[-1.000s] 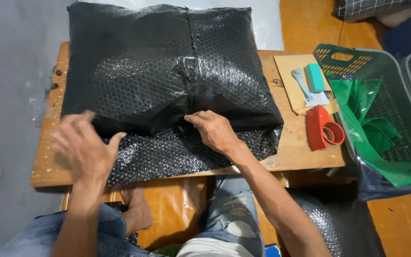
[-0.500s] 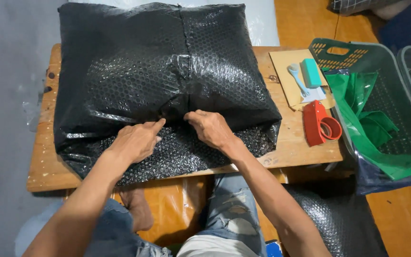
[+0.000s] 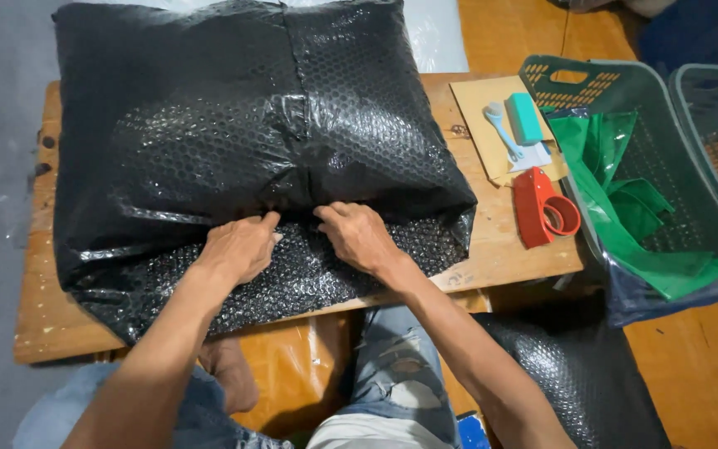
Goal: The person seals a large black bubble mailer on a wooden table. They fold the edges, press the seams, and use a red handheld tape dispenser to apply tape to secure the package.
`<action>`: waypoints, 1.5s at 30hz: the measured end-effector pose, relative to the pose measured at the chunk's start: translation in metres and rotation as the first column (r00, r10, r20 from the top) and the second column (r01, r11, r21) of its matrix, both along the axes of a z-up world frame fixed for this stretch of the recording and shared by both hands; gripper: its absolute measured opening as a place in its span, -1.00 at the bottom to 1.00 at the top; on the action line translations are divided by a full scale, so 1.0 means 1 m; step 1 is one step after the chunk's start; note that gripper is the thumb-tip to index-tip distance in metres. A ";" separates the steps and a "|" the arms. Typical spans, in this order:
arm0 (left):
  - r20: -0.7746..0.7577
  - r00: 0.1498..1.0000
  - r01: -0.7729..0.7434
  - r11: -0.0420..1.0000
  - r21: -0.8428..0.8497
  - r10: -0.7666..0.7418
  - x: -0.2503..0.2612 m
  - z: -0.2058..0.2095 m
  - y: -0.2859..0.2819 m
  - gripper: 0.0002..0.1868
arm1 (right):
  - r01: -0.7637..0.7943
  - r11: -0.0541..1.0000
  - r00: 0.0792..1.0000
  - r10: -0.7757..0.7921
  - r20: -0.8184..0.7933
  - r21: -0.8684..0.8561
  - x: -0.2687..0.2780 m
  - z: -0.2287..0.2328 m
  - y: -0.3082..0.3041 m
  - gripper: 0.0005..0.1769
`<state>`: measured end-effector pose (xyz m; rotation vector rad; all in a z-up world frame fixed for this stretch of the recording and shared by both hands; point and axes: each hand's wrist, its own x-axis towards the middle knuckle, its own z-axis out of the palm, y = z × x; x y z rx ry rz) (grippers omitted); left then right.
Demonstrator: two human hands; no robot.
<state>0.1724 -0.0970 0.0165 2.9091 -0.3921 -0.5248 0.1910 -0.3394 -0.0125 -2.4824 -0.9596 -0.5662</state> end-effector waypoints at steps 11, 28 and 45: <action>0.795 0.507 0.424 0.899 0.107 -0.333 0.015 0.054 -0.043 -0.83 | 0.010 1.000 1.000 -0.010 -0.017 0.026 0.007 -0.022 -0.001 -0.85; 0.882 0.215 0.453 0.843 0.290 -0.419 0.036 0.023 -0.042 -0.48 | 0.288 0.929 0.954 -0.299 -0.011 -0.235 -0.007 -0.025 -0.046 -0.71; 0.842 0.289 0.407 0.854 0.322 -0.455 0.038 0.013 -0.049 -0.93 | 0.177 0.970 0.983 -0.181 -0.009 -0.169 -0.010 -0.036 0.002 -0.77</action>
